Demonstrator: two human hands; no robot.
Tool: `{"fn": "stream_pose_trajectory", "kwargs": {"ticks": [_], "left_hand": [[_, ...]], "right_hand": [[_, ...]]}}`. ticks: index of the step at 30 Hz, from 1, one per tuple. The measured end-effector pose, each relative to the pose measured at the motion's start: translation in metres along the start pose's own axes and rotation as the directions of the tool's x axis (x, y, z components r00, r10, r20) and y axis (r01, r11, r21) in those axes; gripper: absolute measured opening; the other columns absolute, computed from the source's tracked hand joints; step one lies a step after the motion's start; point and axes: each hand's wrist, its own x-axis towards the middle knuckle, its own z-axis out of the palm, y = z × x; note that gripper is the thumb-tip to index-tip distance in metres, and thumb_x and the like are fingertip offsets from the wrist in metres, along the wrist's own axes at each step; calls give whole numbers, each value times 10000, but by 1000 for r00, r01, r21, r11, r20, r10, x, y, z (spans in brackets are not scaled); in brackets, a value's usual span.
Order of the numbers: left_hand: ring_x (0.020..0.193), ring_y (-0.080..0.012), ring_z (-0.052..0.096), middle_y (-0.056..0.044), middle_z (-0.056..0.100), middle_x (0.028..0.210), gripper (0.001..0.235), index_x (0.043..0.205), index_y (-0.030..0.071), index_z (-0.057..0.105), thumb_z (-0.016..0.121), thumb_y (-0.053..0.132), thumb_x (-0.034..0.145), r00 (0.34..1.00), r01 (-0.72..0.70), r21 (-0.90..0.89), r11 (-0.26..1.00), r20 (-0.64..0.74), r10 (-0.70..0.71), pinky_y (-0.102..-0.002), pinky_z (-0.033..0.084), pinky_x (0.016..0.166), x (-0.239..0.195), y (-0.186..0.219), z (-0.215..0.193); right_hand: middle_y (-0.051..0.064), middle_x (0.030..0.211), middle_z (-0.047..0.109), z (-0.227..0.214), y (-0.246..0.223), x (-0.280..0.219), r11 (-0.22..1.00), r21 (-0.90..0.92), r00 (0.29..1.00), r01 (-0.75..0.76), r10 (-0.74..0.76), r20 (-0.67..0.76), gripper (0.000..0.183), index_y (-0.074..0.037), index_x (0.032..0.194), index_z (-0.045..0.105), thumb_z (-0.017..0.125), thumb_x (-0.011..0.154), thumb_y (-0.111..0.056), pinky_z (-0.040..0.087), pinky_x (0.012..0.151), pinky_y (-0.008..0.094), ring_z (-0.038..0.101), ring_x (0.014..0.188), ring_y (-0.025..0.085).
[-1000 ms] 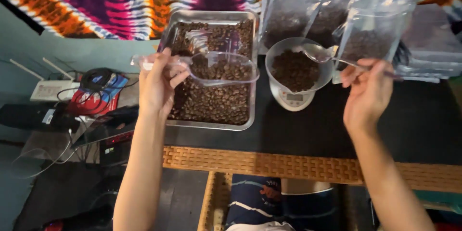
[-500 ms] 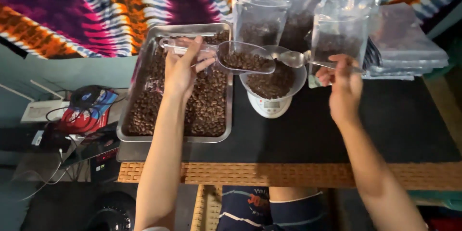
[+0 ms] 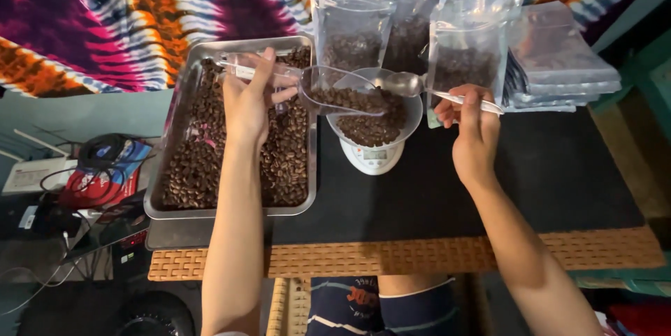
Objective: Weighing and bagging roasted coffee beans using a scoop and a digital scale.
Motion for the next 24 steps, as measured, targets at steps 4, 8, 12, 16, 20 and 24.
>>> {"fn": "stream_pose_trajectory", "kwargs": {"ticks": [4,8,12,16,20,24], "left_hand": [[761,-331,791,-223,702,945,472,1078,9,510,805,346,930,998,-67,51,996,13,66,-447,709,675,-11,11,7],[770,-310,791,-194,700,931,460,1082,16,504,781,355,941,998,-56,54,997,-1,56,-435,706,687,-13,11,5],[775,-295,790,-195,703,939,455,1084,23,489,774,352,951,994,-100,57,993,-34,102,-439,707,697,-12,11,1],[751,-287,786,-186,689,947,448,1100,16,489,775,329,956,990,-133,85,987,-36,137,-427,713,679,-18,18,5],[749,-265,781,-148,667,923,444,1100,20,475,765,324,956,991,-120,67,991,-51,123,-394,713,681,-21,23,7],[758,-274,787,-148,671,922,443,1100,26,474,766,328,958,989,-137,79,987,-41,141,-397,716,683,-23,26,7]], "right_hand": [[175,845,663,-2,-2,-2,1000,-23,1000,8,-7,3,390,-37,1106,529,369,1164,-388,495,661,271,615,742,209],[173,844,655,0,-5,-3,1000,-1,1000,-3,3,8,377,-45,1112,528,388,1163,-390,483,667,256,608,737,191],[175,850,657,0,-5,-2,1000,-11,1000,12,-12,5,383,-46,1119,521,382,1165,-400,488,675,259,622,748,190],[178,847,657,-2,-4,-2,1000,-12,1000,13,-13,9,382,-43,1120,522,383,1167,-396,490,673,258,621,742,188],[180,859,661,-3,0,-3,1000,-20,1000,4,-4,26,366,-40,1136,509,371,1172,-377,495,694,265,627,764,193],[177,870,661,-1,-6,-2,998,-32,997,56,-54,51,310,-39,1187,467,369,1175,-333,489,700,266,624,768,187]]}}
